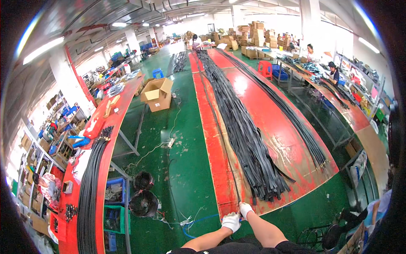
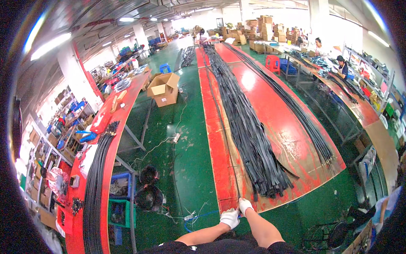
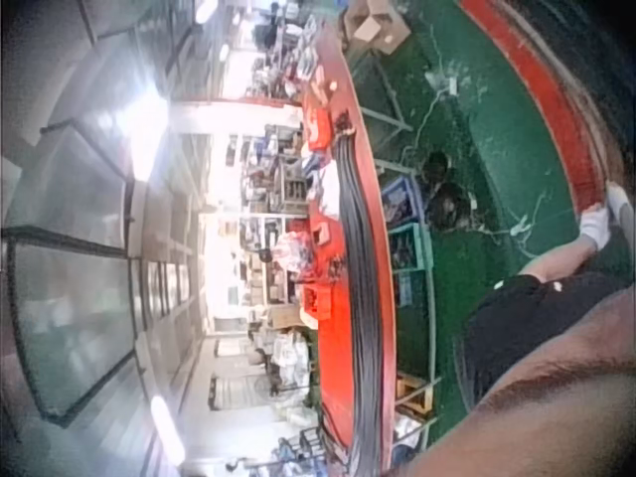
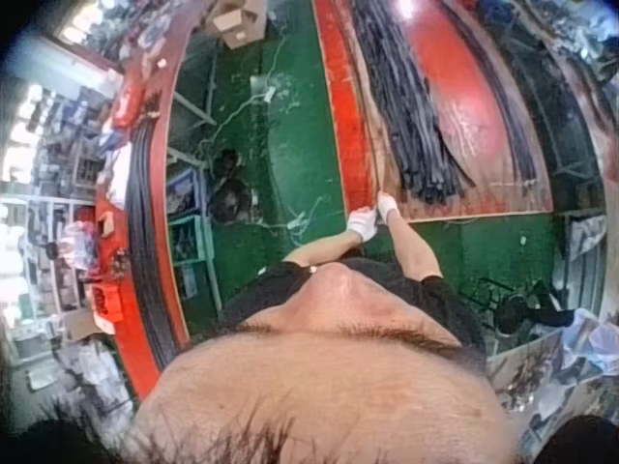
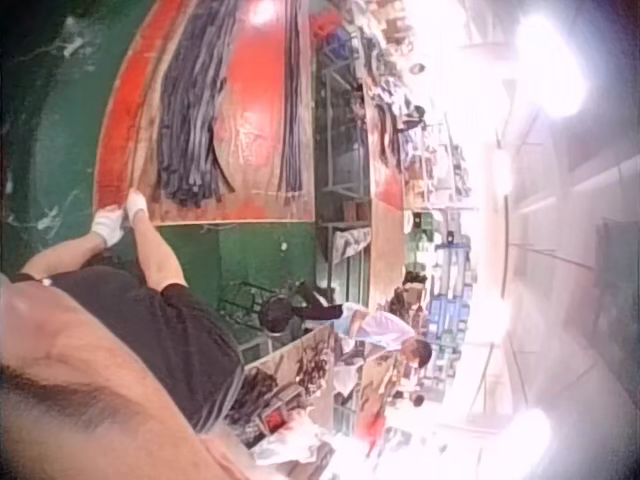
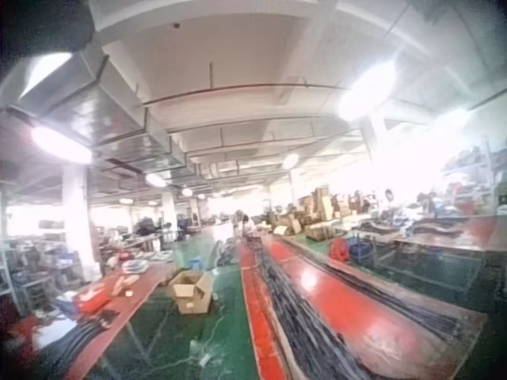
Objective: Measuring and cutting long black rubber or plastic strips on a workbench using a utility knife.
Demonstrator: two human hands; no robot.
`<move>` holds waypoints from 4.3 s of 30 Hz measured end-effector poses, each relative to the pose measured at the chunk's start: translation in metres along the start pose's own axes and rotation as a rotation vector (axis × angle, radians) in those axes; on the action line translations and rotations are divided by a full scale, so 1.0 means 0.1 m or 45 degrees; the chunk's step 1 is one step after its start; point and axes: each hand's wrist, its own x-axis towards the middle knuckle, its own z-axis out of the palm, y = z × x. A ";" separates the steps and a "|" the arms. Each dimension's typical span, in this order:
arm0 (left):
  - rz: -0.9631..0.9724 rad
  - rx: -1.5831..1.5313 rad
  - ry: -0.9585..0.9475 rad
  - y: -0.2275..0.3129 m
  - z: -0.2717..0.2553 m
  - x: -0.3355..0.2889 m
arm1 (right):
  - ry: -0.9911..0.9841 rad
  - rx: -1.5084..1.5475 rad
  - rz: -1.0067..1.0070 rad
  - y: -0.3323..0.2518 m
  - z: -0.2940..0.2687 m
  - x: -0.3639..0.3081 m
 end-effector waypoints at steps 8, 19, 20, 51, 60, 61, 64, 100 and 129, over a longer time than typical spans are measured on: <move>-0.012 0.001 -0.007 0.19 0.03 0.12 | -0.104 0.107 0.012 0.21 -0.32 0.07; -0.165 0.076 -0.068 0.49 0.18 0.22 | -0.283 0.164 0.023 0.50 -0.72 0.32; -0.219 0.086 -0.083 0.42 0.17 0.12 | -0.337 0.110 -0.009 0.44 -0.57 0.17; -0.041 0.191 -0.331 0.26 0.10 0.32 | -0.067 -0.818 -0.171 0.25 -0.47 -0.08; -0.110 0.146 -0.312 0.32 0.21 0.33 | -0.100 -0.844 -0.142 0.25 -0.51 -0.07; -0.111 0.150 -0.309 0.34 0.21 0.33 | -0.108 -0.831 -0.139 0.26 -0.53 -0.08; -0.118 0.166 -0.284 0.30 0.24 0.33 | -0.158 -0.827 -0.132 0.18 -0.53 -0.13; -0.110 0.022 -0.152 0.12 0.37 0.18 | -0.124 -0.980 -0.275 0.21 -0.47 -0.18; -0.093 -0.022 -0.095 0.06 0.38 0.11 | -0.116 -0.965 -0.263 0.35 -0.42 -0.02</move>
